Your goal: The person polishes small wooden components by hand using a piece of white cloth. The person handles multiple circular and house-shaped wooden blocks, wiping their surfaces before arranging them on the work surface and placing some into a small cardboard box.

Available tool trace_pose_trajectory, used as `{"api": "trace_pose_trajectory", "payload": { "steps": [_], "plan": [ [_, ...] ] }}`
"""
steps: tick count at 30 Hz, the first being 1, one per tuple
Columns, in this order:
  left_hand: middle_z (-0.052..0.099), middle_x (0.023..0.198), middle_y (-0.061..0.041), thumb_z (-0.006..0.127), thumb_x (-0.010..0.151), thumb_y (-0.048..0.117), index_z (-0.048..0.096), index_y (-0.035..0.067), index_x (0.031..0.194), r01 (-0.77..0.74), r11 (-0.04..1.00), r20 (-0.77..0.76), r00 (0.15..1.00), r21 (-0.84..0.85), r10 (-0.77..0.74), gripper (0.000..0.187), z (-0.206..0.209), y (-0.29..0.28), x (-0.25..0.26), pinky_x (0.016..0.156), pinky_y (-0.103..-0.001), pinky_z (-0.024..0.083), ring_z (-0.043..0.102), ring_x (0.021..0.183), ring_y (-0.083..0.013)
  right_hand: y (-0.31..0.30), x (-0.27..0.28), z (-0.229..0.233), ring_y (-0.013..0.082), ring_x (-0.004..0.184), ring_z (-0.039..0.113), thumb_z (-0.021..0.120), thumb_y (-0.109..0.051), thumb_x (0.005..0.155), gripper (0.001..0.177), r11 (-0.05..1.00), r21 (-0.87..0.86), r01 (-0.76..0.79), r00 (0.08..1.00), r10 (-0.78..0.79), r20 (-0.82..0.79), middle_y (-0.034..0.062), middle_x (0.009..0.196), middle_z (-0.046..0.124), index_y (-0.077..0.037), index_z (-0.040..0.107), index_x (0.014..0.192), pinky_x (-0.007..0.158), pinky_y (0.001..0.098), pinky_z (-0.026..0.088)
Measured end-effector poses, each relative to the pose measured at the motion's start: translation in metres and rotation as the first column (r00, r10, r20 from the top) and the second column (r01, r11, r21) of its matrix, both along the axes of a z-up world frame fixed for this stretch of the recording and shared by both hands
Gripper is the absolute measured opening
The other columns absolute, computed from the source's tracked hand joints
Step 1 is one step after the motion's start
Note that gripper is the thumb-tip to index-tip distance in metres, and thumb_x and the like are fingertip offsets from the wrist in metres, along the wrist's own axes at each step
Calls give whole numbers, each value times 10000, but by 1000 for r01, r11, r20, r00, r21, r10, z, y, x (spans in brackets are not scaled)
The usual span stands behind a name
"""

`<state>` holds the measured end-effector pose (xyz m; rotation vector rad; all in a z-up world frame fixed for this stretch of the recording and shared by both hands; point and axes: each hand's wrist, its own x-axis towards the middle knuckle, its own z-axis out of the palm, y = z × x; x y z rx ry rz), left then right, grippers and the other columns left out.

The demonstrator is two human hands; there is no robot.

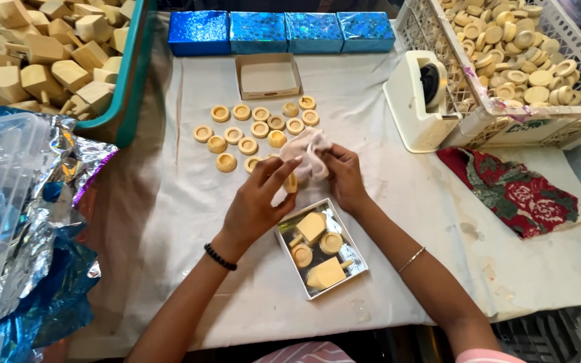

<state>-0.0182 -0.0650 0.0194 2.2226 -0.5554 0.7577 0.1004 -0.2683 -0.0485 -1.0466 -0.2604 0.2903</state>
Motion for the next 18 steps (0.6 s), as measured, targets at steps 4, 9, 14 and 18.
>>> {"api": "trace_pose_trajectory", "payload": {
  "steps": [4,9,14,18],
  "plan": [
    [641,1291,-106,758,823,88,655,122,1283,240,945,-182,942,-221,-282,472,11,1,-9,878,-329,613,744,1018,-229,-2,6,-2,110,855,705,631,-87,999,190,994,85,64,996,-58,-62,63,1010,742,24,692,1140,764,262,587],
    [712,1260,-48,747,724,130,697,169,1236,537,841,-352,776,-67,-523,516,16,-11,-16,1089,-435,440,560,1338,-286,-2,6,-8,86,857,685,650,-97,1020,185,999,44,29,999,-28,-25,47,1007,728,27,694,1151,754,245,562],
    [733,1211,-13,701,672,171,720,202,1260,594,803,-426,741,52,-520,589,11,-15,-20,1111,-457,358,501,1360,-270,0,5,-7,78,887,681,655,-90,1018,181,1000,23,8,1000,-8,-10,38,1022,727,25,693,1152,791,234,555],
    [770,1112,12,731,664,233,758,219,1155,592,781,-406,775,197,-485,492,6,-15,-21,1153,-492,292,487,1381,-279,2,5,-5,89,915,691,657,-82,1001,182,1000,29,-3,1000,4,-18,45,1037,732,21,688,1148,832,248,564]
  ]
}}
